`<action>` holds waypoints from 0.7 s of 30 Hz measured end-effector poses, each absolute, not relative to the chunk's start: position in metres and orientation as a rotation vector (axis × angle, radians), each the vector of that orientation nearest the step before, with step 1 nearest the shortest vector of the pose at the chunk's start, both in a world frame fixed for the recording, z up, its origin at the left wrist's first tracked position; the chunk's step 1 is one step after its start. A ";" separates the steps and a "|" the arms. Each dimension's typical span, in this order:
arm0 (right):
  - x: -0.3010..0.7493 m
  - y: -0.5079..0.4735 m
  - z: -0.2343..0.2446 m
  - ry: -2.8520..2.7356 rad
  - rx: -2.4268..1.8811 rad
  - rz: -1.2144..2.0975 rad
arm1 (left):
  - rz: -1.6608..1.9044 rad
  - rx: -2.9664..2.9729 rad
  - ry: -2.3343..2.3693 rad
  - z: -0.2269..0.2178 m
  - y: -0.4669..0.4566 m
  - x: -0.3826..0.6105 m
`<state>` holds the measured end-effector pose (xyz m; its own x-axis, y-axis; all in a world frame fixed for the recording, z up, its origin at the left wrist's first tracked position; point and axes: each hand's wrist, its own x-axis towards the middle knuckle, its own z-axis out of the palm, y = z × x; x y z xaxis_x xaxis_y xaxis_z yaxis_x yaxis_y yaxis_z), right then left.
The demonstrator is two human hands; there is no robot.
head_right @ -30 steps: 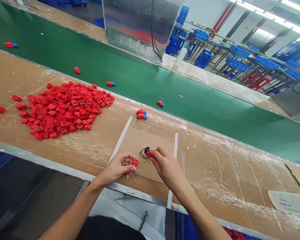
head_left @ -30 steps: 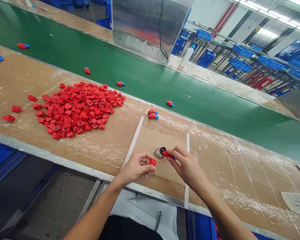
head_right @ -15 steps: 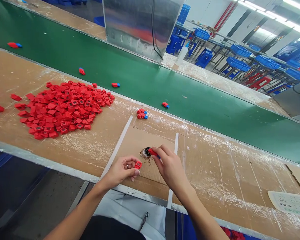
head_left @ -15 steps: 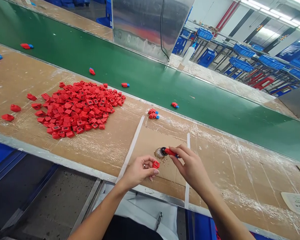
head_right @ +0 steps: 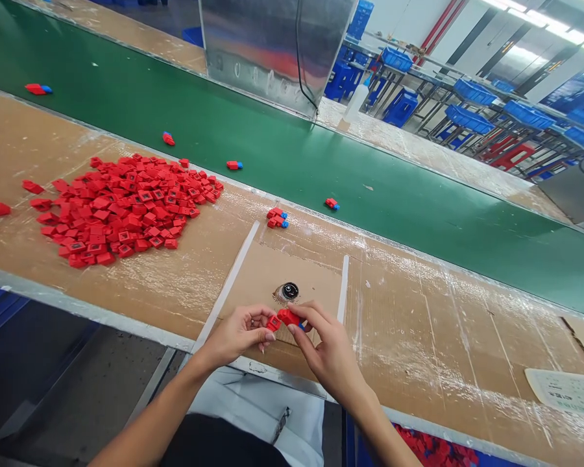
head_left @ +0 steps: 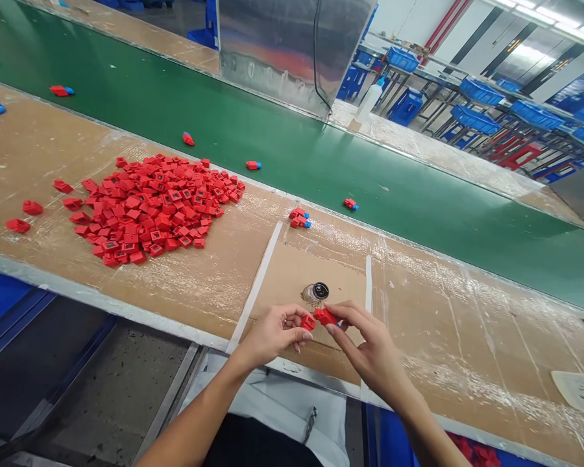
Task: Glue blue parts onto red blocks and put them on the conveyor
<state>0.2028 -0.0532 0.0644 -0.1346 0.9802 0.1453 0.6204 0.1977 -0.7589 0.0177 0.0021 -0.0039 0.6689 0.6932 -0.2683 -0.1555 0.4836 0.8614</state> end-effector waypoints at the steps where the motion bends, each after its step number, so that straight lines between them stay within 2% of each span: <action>1: 0.202 -0.055 0.062 -1.841 -1.498 0.720 | 0.562 0.940 0.653 -0.004 0.002 0.017; 21: 0.186 -0.069 0.045 -2.026 -1.532 0.685 | 0.361 1.209 0.670 0.004 0.004 0.005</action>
